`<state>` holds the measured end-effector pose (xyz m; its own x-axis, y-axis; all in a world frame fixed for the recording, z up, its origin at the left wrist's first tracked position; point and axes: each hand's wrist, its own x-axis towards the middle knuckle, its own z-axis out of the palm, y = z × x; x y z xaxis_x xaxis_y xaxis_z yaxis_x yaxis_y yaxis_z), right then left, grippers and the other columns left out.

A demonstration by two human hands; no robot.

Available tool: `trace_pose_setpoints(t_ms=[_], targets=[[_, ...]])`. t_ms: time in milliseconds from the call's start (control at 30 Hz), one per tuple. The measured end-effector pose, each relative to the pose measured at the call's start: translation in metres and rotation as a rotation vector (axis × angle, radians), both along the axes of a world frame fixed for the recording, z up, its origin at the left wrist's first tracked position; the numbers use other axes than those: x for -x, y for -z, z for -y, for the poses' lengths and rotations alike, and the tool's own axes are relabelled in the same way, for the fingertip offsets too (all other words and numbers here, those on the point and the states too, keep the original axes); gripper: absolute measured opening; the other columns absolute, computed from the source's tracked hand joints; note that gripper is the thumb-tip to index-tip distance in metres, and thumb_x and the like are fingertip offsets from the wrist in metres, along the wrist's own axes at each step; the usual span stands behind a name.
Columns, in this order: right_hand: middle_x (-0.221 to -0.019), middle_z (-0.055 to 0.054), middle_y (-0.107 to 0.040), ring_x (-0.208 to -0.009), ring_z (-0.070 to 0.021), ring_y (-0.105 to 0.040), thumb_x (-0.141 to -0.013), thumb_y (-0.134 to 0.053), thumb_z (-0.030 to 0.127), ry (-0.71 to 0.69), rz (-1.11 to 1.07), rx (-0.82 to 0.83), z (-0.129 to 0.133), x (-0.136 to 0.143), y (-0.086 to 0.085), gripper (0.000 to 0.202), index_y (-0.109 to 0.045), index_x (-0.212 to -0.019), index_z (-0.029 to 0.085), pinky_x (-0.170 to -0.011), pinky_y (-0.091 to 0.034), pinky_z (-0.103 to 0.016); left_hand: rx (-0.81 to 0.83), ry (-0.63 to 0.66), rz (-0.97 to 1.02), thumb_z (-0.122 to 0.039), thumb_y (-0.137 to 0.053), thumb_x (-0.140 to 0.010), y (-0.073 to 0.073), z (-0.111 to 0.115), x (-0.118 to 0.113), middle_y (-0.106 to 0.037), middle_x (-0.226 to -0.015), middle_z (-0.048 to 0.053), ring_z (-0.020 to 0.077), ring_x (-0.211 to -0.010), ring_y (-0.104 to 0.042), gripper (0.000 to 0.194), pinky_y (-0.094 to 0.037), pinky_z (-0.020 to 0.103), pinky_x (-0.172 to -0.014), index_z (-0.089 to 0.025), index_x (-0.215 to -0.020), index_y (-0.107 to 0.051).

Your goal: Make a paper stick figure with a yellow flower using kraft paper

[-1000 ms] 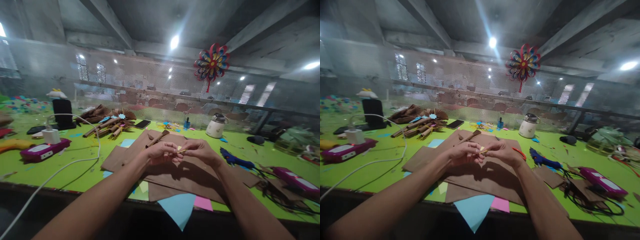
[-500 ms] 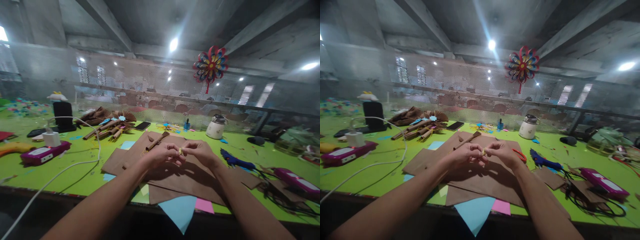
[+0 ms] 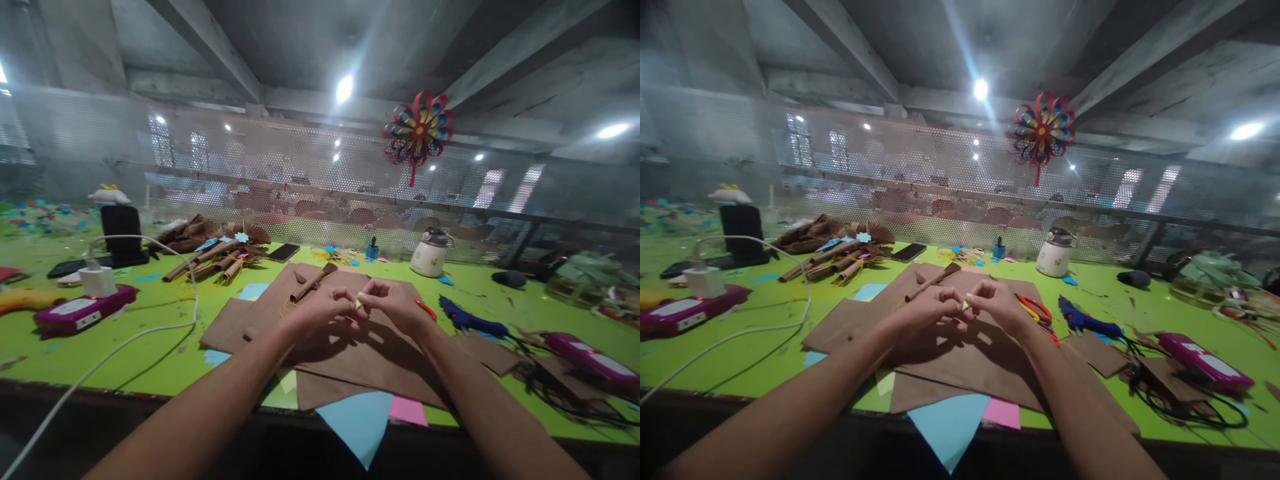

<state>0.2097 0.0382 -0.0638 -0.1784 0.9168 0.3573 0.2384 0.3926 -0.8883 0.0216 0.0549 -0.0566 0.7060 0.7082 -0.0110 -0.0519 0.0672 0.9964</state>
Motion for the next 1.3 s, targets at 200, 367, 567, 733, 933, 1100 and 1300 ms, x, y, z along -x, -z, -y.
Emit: trace_pose_setpoints(t_ms=[200, 367, 567, 733, 933, 1100, 1300], targets=[[-0.059, 0.001, -0.059, -0.056, -0.0124, -0.053, -0.069, -0.072, 0.045, -0.022, -0.008, 0.01, -0.002, 0.001, 0.002, 0.032, -0.059, -0.067, 0.016, -0.058, -0.042, -0.027, 0.034, -0.016, 0.0, -0.024, -0.066, -0.071, 0.0, 0.002, -0.001, -0.067, -0.091, 0.012, 0.0184, -0.073, -0.064, 0.012, -0.05, 0.034, -0.068, -0.016, -0.077, -0.059], [-0.058, 0.001, -0.059, -0.056, -0.0125, -0.054, -0.068, -0.072, 0.045, 0.013, 0.004, -0.006, -0.002, 0.003, 0.003, 0.032, -0.059, -0.065, 0.017, -0.057, -0.041, -0.027, -0.027, 0.005, -0.007, -0.036, -0.067, -0.074, 0.01, -0.005, -0.002, -0.067, -0.091, 0.014, 0.0195, -0.072, -0.064, 0.024, -0.051, 0.036, -0.065, -0.014, -0.08, -0.06], [-0.061, 0.001, -0.059, -0.056, -0.0114, -0.054, -0.069, -0.073, 0.042, 0.0, -0.003, -0.019, -0.008, 0.003, 0.009, 0.03, -0.059, -0.069, 0.016, -0.056, -0.041, -0.025, -0.04, -0.015, -0.038, -0.03, -0.067, -0.073, 0.016, -0.011, -0.004, -0.067, -0.088, 0.012, 0.0191, -0.068, -0.065, 0.02, -0.052, 0.037, -0.064, -0.014, -0.081, -0.058], [-0.063, 0.0, -0.061, -0.054, -0.0111, -0.055, -0.064, -0.077, 0.042, -0.032, -0.082, 0.036, -0.009, 0.006, 0.01, 0.033, -0.059, -0.075, 0.016, -0.054, -0.043, -0.025, -0.077, -0.033, -0.053, -0.025, -0.064, -0.075, 0.016, -0.01, -0.006, -0.068, -0.081, 0.011, 0.0176, -0.066, -0.065, 0.014, -0.052, 0.036, -0.069, -0.012, -0.079, -0.058], [-0.063, -0.001, -0.062, -0.054, -0.0107, -0.054, -0.062, -0.077, 0.042, 0.002, -0.065, 0.114, -0.008, 0.007, 0.01, 0.033, -0.061, -0.07, 0.015, -0.054, -0.041, -0.025, -0.1, -0.067, -0.067, -0.02, -0.059, -0.077, 0.021, -0.013, -0.009, -0.067, -0.074, 0.01, 0.0159, -0.06, -0.064, 0.009, -0.052, 0.035, -0.065, -0.012, -0.079, -0.055], [-0.06, -0.001, -0.061, -0.054, -0.0105, -0.053, -0.061, -0.078, 0.04, -0.002, -0.08, 0.159, -0.011, 0.003, 0.013, 0.031, -0.063, -0.07, 0.014, -0.053, -0.04, -0.023, -0.077, -0.083, -0.033, -0.019, -0.058, -0.078, 0.025, -0.012, -0.012, -0.065, -0.069, 0.009, 0.0165, -0.056, -0.063, 0.009, -0.052, 0.036, -0.062, -0.013, -0.077, -0.052], [-0.054, -0.001, -0.057, -0.047, -0.0097, -0.048, -0.073, -0.067, 0.049, -0.126, -0.027, 0.325, -0.008, -0.002, 0.015, 0.035, -0.062, -0.068, 0.015, -0.046, -0.035, -0.024, -0.025, -0.045, 0.032, -0.031, -0.064, -0.077, 0.026, -0.011, -0.01, -0.063, -0.073, 0.01, 0.0177, -0.055, -0.062, 0.022, -0.052, 0.039, -0.058, -0.014, -0.078, -0.05]])
